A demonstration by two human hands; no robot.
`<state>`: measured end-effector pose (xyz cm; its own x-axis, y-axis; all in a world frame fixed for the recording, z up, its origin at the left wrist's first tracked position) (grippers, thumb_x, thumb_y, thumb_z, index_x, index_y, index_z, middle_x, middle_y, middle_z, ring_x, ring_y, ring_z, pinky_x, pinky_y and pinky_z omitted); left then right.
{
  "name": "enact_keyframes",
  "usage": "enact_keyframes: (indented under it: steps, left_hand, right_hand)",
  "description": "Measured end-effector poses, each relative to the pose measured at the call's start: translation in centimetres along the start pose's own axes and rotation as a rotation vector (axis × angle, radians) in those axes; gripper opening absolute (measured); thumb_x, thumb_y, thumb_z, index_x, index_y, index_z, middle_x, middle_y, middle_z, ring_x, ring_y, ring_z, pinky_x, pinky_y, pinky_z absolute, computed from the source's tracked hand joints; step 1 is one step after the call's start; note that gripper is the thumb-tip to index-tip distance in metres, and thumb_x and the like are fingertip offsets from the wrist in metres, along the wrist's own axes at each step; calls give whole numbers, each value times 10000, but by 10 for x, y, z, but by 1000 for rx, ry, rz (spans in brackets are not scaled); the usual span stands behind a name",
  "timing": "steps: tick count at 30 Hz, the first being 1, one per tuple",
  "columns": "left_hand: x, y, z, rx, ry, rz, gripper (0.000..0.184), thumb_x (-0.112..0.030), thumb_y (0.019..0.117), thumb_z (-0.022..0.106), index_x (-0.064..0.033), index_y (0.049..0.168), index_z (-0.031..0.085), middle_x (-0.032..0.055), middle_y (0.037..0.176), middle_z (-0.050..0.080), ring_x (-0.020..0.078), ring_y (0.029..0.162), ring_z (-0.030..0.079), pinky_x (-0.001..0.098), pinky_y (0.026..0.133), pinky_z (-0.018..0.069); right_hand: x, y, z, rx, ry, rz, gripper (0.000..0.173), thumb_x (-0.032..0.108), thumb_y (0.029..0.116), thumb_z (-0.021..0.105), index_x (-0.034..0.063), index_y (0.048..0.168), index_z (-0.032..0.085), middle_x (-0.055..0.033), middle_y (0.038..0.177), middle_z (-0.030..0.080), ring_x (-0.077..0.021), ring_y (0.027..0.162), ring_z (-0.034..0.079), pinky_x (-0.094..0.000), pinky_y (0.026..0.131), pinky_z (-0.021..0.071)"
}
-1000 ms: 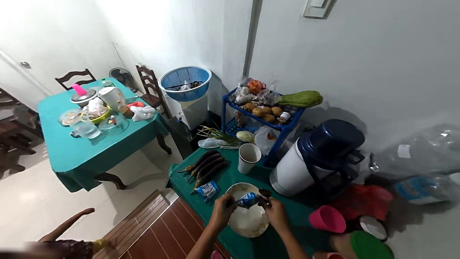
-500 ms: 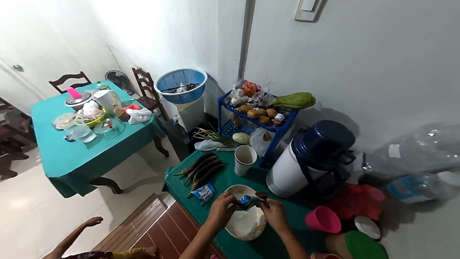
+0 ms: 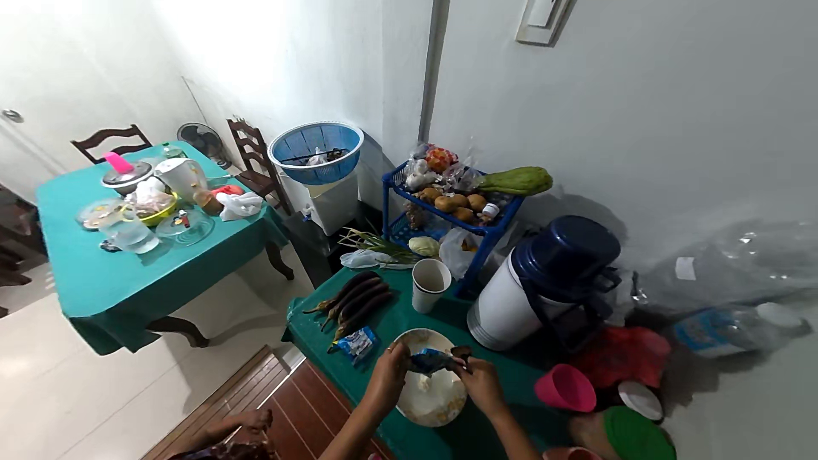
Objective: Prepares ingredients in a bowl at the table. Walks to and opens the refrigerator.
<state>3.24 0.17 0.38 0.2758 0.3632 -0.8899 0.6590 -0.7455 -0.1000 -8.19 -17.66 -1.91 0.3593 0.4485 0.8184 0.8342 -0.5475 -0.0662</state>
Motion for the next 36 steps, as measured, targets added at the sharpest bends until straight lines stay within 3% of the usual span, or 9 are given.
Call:
enact_keyframes:
  steps: [4, 9, 15, 21, 26, 28, 31, 32, 36]
  left_hand:
    - [0, 1, 3, 16, 63, 57, 211, 57, 1000, 511, 114, 1144, 654, 284, 1134, 665, 359, 1019, 690, 459, 932, 562]
    - [0, 1, -6, -119, 145, 184, 166, 37, 970, 571, 100, 1022, 715, 245, 1002, 715, 341, 954, 709, 445, 922, 555]
    - [-9, 0, 2, -144, 182, 172, 172, 31, 976, 566, 106, 998, 719, 264, 995, 713, 376, 966, 710, 467, 925, 553]
    - [-12, -3, -8, -310, 179, 254, 136, 42, 939, 603, 99, 952, 726, 238, 899, 707, 347, 855, 716, 441, 835, 581]
    - [-13, -3, 2, -259, 157, 190, 166, 33, 971, 572, 106, 979, 720, 261, 952, 701, 366, 914, 707, 451, 883, 568]
    - [-14, -3, -4, -272, 176, 193, 167, 28, 971, 578, 98, 991, 728, 256, 957, 702, 363, 907, 706, 454, 874, 570]
    - [-15, -3, -9, -284, 201, 223, 170, 18, 972, 576, 91, 988, 728, 247, 922, 693, 359, 868, 701, 451, 839, 574]
    - [-17, -4, -9, -277, 198, 234, 170, 18, 971, 575, 92, 986, 728, 247, 925, 695, 360, 872, 703, 452, 843, 574]
    - [-19, -5, -9, -290, 190, 294, 161, 26, 961, 581, 88, 965, 729, 240, 907, 698, 350, 856, 708, 442, 831, 580]
  right_hand:
    - [6, 1, 4, 40, -52, 66, 217, 92, 984, 674, -114, 1010, 735, -254, 940, 733, -338, 920, 711, -486, 909, 535]
    - [5, 2, 3, 56, -16, 70, 207, 81, 984, 670, -111, 1019, 738, -248, 947, 733, -321, 911, 702, -463, 903, 534]
    - [22, 2, 9, 87, -82, 90, 232, 101, 991, 665, -117, 1027, 735, -276, 980, 729, -378, 974, 701, -507, 949, 515]
    - [7, 7, 4, 0, 38, 59, 193, 92, 960, 710, -93, 1002, 746, -217, 918, 739, -281, 882, 703, -450, 877, 539]
    - [11, 7, 11, 46, -42, 69, 224, 112, 985, 685, -103, 1017, 739, -249, 970, 737, -336, 951, 709, -479, 933, 530]
    - [8, 10, 5, 56, -61, 22, 237, 119, 971, 702, -93, 1070, 740, -254, 1037, 732, -356, 993, 703, -489, 941, 533]
    - [19, 10, -5, 106, -83, -13, 348, 96, 925, 740, -83, 1219, 693, -262, 1268, 669, -378, 1178, 656, -497, 1056, 499]
    - [21, 10, -5, 112, -75, -35, 342, 94, 922, 740, -88, 1208, 697, -256, 1263, 678, -367, 1179, 663, -492, 1062, 503]
    - [20, 11, -2, 108, -26, -109, 193, 76, 948, 705, -100, 1017, 743, -224, 1018, 744, -309, 992, 719, -452, 958, 551]
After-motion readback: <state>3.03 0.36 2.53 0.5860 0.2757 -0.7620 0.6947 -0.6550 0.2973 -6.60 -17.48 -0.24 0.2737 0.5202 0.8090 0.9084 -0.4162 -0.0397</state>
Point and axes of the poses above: each hand's wrist, its own y-axis towards the middle knuckle, its own z-axis out of the palm, x = y × z, the point moved 4 cm from there along y, towards the middle knuckle
